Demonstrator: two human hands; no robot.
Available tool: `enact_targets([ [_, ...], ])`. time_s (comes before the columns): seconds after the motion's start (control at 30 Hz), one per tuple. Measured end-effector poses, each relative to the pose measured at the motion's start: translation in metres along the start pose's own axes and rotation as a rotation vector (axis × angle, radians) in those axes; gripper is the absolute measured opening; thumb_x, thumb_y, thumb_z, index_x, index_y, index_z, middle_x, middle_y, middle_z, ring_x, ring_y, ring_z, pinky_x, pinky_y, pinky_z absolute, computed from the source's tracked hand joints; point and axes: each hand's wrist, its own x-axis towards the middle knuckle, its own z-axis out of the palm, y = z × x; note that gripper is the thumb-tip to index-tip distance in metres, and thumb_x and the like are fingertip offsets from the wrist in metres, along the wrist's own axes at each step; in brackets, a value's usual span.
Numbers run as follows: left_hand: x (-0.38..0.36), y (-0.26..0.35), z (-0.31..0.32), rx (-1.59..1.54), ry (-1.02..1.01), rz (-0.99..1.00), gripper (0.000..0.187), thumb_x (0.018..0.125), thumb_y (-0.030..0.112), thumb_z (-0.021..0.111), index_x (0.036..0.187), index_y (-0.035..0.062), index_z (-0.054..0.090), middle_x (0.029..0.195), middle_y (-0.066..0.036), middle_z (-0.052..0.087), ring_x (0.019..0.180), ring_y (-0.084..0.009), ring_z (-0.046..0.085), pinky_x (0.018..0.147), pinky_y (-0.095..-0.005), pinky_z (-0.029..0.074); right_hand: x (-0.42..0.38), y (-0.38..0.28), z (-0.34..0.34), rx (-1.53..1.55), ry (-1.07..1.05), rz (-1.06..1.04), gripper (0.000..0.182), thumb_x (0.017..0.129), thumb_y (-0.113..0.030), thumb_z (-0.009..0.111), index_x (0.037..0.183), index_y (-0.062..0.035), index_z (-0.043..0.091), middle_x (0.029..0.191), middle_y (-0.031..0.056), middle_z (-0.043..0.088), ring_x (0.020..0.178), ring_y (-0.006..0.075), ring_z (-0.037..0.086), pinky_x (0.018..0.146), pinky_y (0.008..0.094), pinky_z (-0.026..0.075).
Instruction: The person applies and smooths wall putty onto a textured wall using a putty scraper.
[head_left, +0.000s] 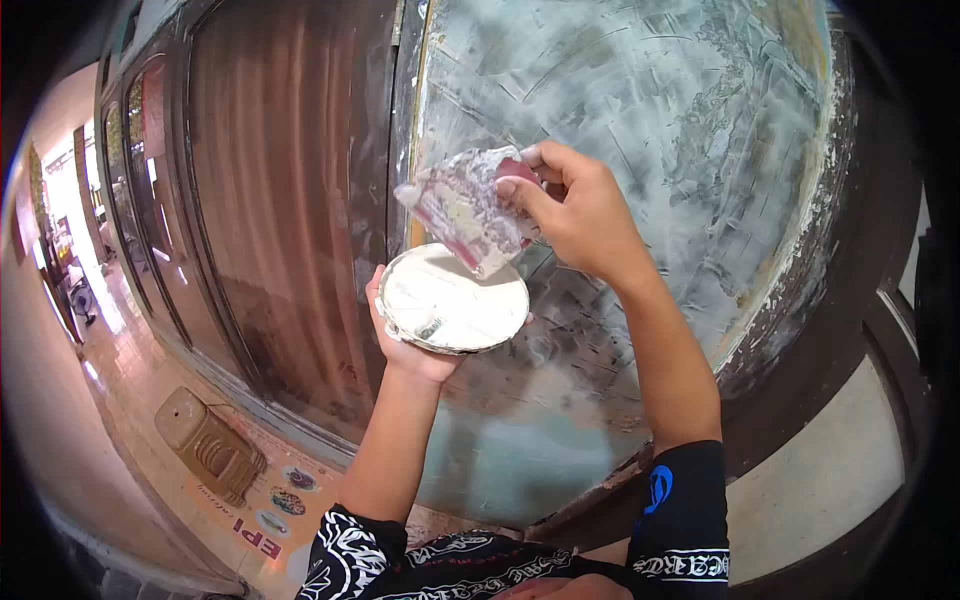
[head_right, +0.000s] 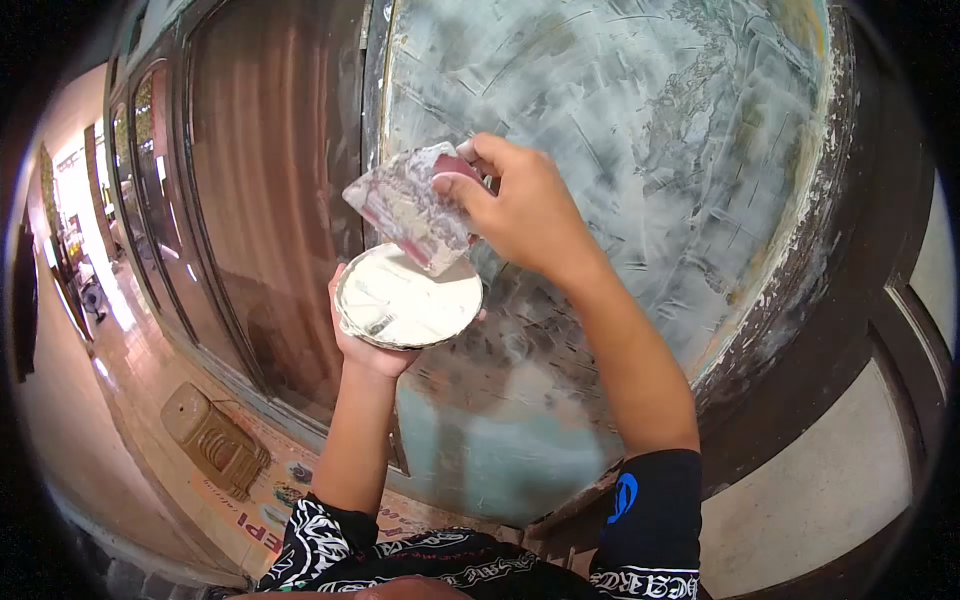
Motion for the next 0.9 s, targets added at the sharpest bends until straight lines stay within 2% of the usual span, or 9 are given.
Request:
enact_targets([
  [0.1, -0.004, -0.003, 0.002, -0.083, -0.018, -0.067, 0.075, 0.092, 0.061, 0.041, 0.143, 0.0056, 0.047, 0.148, -0.018, 0.046, 0.131, -0.0461, 0.046, 0.109, -0.0673, 0.033, 0.004, 0.001, -0.006, 0.001, 0.009, 0.025, 0.024, 0.09, -0.02, 0.072, 0.099, 0.0012, 0.067, 0.08, 0.0071, 0.071, 0.067, 0.0144, 0.06, 0.063, 0.0291, 0.048],
  [0.2, -0.001, -0.006, 0.002, -0.056, -0.022, -0.057, 0.075, 0.092, 0.061, 0.041, 0.141, 0.0051, 0.049, 0.147, -0.019, 0.048, 0.131, -0.0467, 0.046, 0.108, -0.0692, 0.032, 0.007, 0.0, -0.015, 0.164, -0.031, 0.102, 0.022, 0.09, -0.016, 0.072, 0.099, 0.0033, 0.066, 0.076, 0.0041, 0.068, 0.067, 0.0066, 0.056, 0.061, 0.026, 0.045],
  [0.33, 0.004, -0.007, 0.007, -0.109, -0.022, -0.075, 0.075, 0.092, 0.061, 0.042, 0.14, 0.0055, 0.05, 0.145, -0.019, 0.049, 0.13, -0.0475, 0.046, 0.108, -0.0702, 0.03, 0.012, -0.002, -0.03, 0.197, -0.025, 0.116, 0.022, 0.092, -0.018, 0.071, 0.099, 0.0028, 0.067, 0.078, 0.0019, 0.069, 0.067, 0.0041, 0.055, 0.061, 0.0244, 0.045],
  [0.5, 0.008, -0.008, 0.017, -0.072, 0.034, -0.08, 0.077, 0.09, 0.064, 0.042, 0.14, 0.0054, 0.05, 0.146, -0.02, 0.048, 0.131, -0.0486, 0.044, 0.108, -0.0714, 0.029, 0.042, -0.003, -0.082, 0.174, 0.045, 0.11, 0.026, 0.092, -0.022, 0.072, 0.099, 0.0024, 0.068, 0.08, 0.0027, 0.07, 0.069, 0.0055, 0.057, 0.063, 0.0241, 0.045],
  [0.57, 0.008, -0.007, 0.023, -0.093, -0.102, -0.146, 0.078, 0.09, 0.065, 0.042, 0.141, 0.0056, 0.049, 0.146, -0.02, 0.047, 0.131, -0.0489, 0.044, 0.108, -0.0725, 0.028, 0.064, -0.004, -0.119, -0.013, 0.157, 0.054, 0.029, 0.092, -0.027, 0.073, 0.101, 0.0012, 0.069, 0.08, 0.0025, 0.07, 0.069, 0.0073, 0.058, 0.065, 0.0241, 0.046],
  [0.7, 0.01, -0.008, 0.026, -0.066, -0.02, -0.11, 0.079, 0.09, 0.066, 0.041, 0.141, 0.0054, 0.049, 0.147, -0.02, 0.046, 0.131, -0.0489, 0.044, 0.107, -0.0741, 0.028, 0.109, -0.017, -0.194, -0.312, 0.286, -0.114, 0.035, 0.094, -0.036, 0.068, 0.103, -0.0022, 0.071, 0.082, 0.0011, 0.07, 0.071, 0.0093, 0.06, 0.064, 0.0266, 0.046],
  [0.73, 0.009, -0.008, 0.028, -0.076, -0.017, -0.103, 0.08, 0.09, 0.065, 0.041, 0.141, 0.0051, 0.049, 0.147, -0.02, 0.047, 0.131, -0.049, 0.044, 0.106, -0.0742, 0.029, 0.12, -0.027, -0.206, -0.31, 0.284, -0.117, 0.035, 0.094, -0.036, 0.068, 0.103, -0.0022, 0.071, 0.082, 0.0011, 0.07, 0.071, 0.0093, 0.06, 0.064, 0.0266, 0.046],
  [0.8, 0.011, -0.01, 0.028, -0.063, -0.004, -0.088, 0.079, 0.09, 0.065, 0.041, 0.141, 0.0051, 0.049, 0.146, -0.02, 0.047, 0.131, -0.049, 0.045, 0.106, -0.0741, 0.029, 0.136, -0.044, -0.225, -0.513, 0.44, -0.008, 0.021, 0.092, -0.019, 0.069, 0.089, 0.0013, 0.073, 0.072, 0.0074, 0.068, 0.065, 0.0127, 0.058, 0.06, 0.0338, 0.046],
  [0.9, 0.01, -0.013, 0.025, -0.06, 0.007, -0.072, 0.079, 0.09, 0.065, 0.041, 0.141, 0.005, 0.048, 0.146, -0.021, 0.047, 0.13, -0.0493, 0.045, 0.106, -0.0737, 0.03, 0.157, -0.038, -0.239, -0.459, 0.475, -0.017, 0.022, 0.091, -0.019, 0.068, 0.087, 0.0015, 0.073, 0.074, 0.0083, 0.069, 0.066, 0.0138, 0.06, 0.061, 0.0337, 0.047],
])
